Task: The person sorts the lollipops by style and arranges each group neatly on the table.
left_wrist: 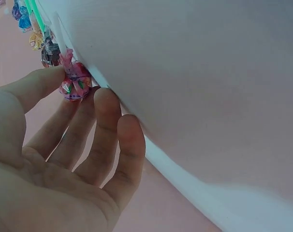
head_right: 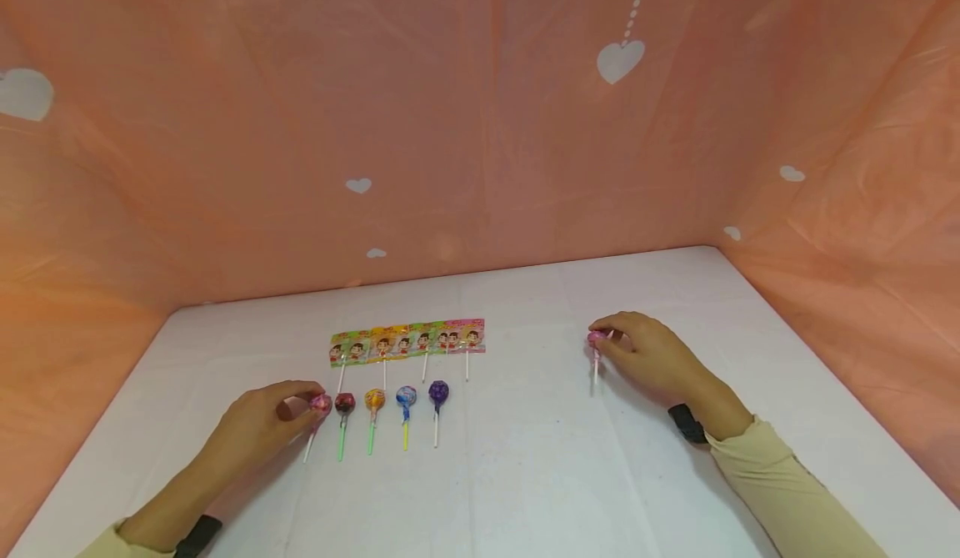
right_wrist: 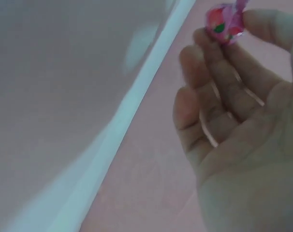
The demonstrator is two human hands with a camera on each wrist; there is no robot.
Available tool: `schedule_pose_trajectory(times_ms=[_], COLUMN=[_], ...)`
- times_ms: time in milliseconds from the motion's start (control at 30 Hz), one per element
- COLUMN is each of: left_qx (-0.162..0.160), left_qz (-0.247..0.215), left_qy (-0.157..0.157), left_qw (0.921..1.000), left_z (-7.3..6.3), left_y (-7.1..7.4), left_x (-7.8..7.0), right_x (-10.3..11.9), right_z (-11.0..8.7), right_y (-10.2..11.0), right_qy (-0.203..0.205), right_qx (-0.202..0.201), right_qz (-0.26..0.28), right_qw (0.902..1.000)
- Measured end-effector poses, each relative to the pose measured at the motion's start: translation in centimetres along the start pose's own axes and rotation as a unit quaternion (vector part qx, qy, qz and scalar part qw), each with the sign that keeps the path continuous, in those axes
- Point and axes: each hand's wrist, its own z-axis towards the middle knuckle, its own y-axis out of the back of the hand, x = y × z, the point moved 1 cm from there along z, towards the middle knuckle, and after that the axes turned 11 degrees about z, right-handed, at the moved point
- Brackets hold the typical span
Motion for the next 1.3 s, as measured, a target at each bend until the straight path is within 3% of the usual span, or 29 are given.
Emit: schedule_pose_trajectory(times_ms=[300,600,1300], left_qx=[-0.003,0.002,0.004], left_qz=[-0.004,-0.014,-0.010], left_qy=[-0.003,-0.002,-0.005], left_qw=[1.0000,0.9999,0.9999], left_z=[0.0,0.0,0.2], left_y=[0.2,0.3,0.2], left_x=[-0.1,-0.1,0.2], right_x=[0.8,1.9,3.7], right_z=[0.2,0.6,1.3], right_y=[-0.4,-1.5,-3.6], right_qy=[0.005,-0.008,0.033], right_qx=[-0.022,-0.012,0.008], right_qz=[0.004,0.023,0.019], right_qw=[0.9997,0.9996,0.9992])
